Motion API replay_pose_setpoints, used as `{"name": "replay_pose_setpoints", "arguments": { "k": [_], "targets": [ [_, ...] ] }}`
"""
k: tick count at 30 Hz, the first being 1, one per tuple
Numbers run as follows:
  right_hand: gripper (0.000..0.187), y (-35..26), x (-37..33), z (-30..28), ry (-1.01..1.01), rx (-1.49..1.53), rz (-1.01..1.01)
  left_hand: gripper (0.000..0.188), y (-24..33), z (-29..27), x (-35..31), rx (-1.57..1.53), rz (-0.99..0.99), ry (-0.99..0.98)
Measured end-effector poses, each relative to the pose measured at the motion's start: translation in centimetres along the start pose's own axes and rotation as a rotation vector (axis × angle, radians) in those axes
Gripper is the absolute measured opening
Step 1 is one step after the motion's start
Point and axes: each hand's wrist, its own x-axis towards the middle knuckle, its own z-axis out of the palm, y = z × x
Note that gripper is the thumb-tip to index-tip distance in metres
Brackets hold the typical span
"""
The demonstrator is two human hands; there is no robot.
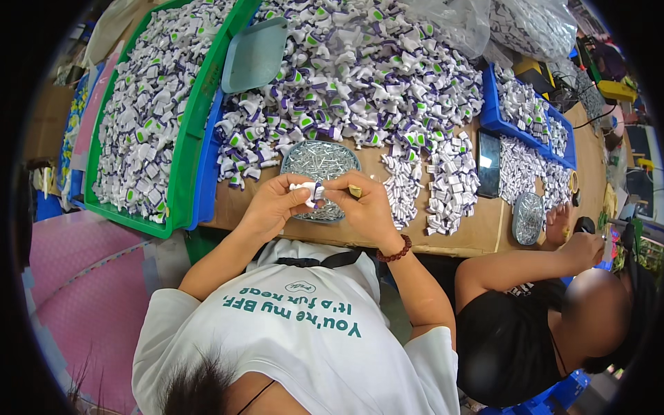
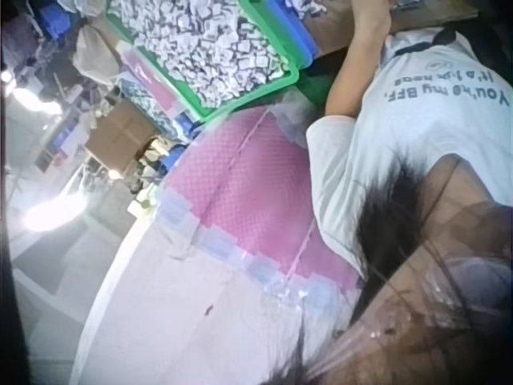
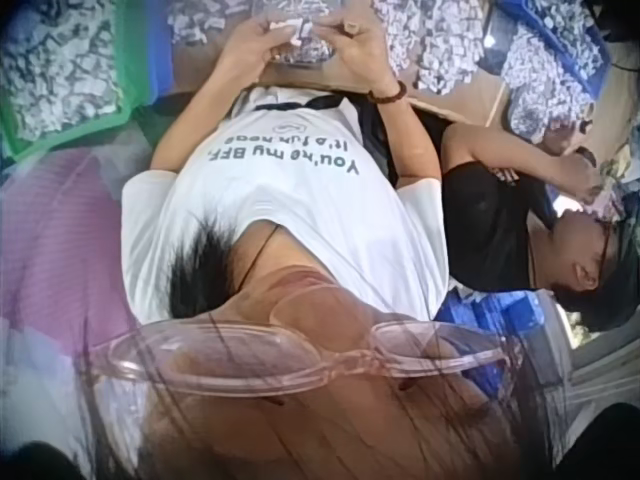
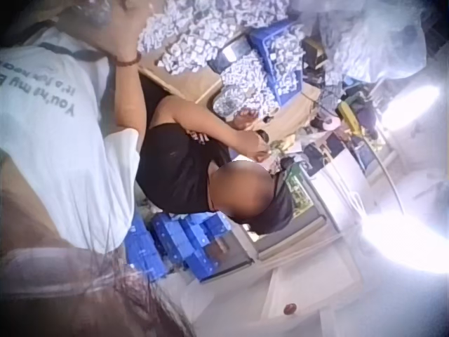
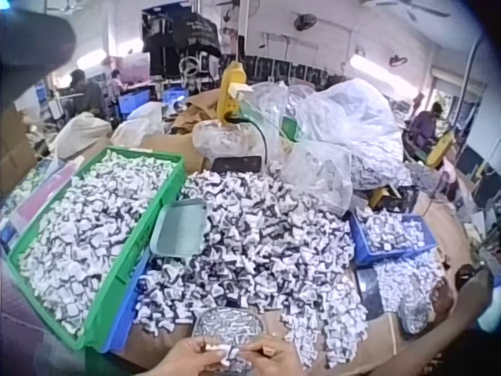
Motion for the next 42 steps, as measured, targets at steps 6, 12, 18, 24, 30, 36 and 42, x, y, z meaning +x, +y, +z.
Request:
{"name": "replay_pose_setpoints", "arguments": {
  "k": [6, 12, 18, 24, 30, 36, 42],
  "targets": [
    [0.011, -0.1, 0.0, 0.5, 0.028, -0.093, -0.068, 0.018, -0.8, 0.3, -0.7, 0.338, 0.325, 0.050],
    [0.009, 0.4, -0.2, 1.6, 0.092, -0.139, -0.060, 0.021, -2.0, -0.5, -0.5, 0.570, 0.461, 0.118],
    [0.011, 0.8, 0.2, 1.7, 0.097, -0.231, -0.055, 0.018, -0.8, -0.4, 0.1, 0.764, 0.406, 0.045],
    [0.036, -1.9, 0.3, 1.1, -0.051, -0.286, -0.024, 0.022, -0.3, -1.2, -0.2, 0.688, 0.041, -0.121],
    [0.050, -1.9, -1.3, 0.7, -0.342, -0.252, 0.095, 0.032, 0.3, -2.5, -0.1, 0.119, -0.156, -0.205],
    [0.057, -1.3, -1.4, 1.9, -0.387, -0.164, 0.149, 0.041, 0.4, -0.8, -0.9, 0.362, -0.072, -0.169],
    [0.062, -1.0, -1.6, 1.9, -0.391, -0.183, 0.054, 0.050, 0.4, -0.9, -1.8, 0.519, 0.012, -0.193]
  ]
}}
